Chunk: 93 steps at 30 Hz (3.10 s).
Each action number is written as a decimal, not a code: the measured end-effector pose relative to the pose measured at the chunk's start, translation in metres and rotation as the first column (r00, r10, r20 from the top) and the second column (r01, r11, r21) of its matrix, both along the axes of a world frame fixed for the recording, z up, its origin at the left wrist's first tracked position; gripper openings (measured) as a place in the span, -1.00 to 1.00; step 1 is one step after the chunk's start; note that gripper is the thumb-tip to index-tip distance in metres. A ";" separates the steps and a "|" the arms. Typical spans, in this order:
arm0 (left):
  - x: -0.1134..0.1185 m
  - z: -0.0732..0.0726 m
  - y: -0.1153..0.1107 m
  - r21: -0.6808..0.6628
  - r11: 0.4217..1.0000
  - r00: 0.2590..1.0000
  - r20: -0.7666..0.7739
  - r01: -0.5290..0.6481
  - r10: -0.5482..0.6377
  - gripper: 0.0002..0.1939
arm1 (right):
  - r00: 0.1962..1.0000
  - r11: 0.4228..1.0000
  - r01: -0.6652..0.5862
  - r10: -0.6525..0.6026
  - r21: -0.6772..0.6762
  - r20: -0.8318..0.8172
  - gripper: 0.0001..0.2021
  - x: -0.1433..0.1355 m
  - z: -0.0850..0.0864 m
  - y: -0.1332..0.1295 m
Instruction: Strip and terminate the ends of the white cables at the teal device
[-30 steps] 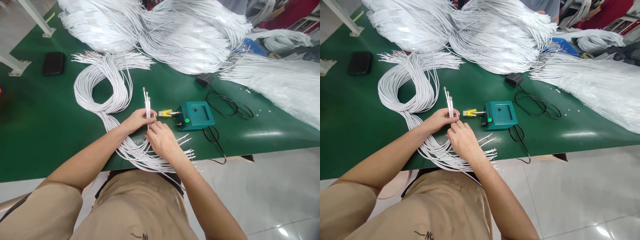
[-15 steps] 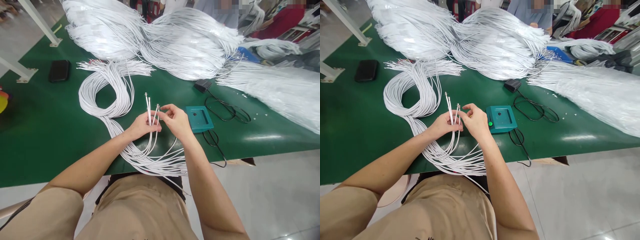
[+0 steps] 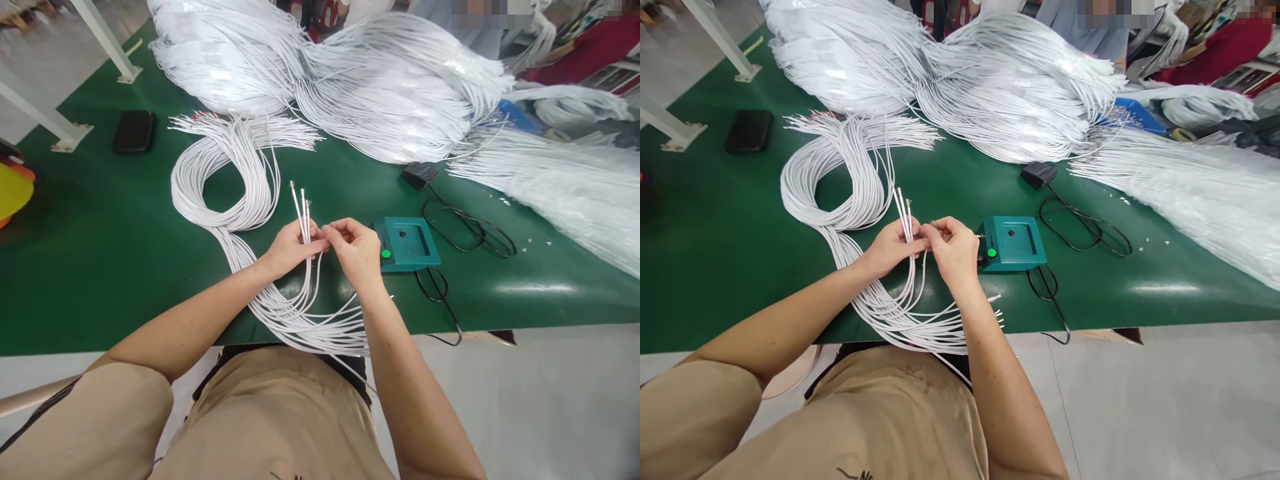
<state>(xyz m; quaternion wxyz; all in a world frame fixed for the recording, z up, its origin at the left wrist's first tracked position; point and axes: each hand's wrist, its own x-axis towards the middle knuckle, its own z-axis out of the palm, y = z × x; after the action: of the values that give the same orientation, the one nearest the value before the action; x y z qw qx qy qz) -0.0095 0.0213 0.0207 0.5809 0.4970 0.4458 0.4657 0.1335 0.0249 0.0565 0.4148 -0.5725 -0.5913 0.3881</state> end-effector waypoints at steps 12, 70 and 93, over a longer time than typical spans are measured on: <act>0.003 0.004 -0.002 -0.016 0.998 0.995 0.086 0.054 -0.053 -0.67 | 0.816 0.930 -0.163 -0.060 -0.328 -0.575 -0.84 0.009 -0.006 0.003; 0.001 -0.009 0.003 -0.133 0.975 0.978 0.133 0.176 -0.159 -0.51 | 0.695 0.887 -0.346 0.024 0.305 0.719 -0.78 0.036 -0.014 0.003; 0.012 -0.026 0.013 -0.051 0.998 0.966 -0.255 0.032 -0.044 -0.56 | 0.456 0.896 -0.428 0.098 0.121 0.885 -0.88 0.060 -0.010 0.035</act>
<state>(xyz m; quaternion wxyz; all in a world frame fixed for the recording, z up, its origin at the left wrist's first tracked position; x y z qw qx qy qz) 0.0025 0.0339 -0.0055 0.5385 0.5478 0.5181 0.3761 0.1938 0.0597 0.0464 0.0870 -0.5103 -0.8555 0.0074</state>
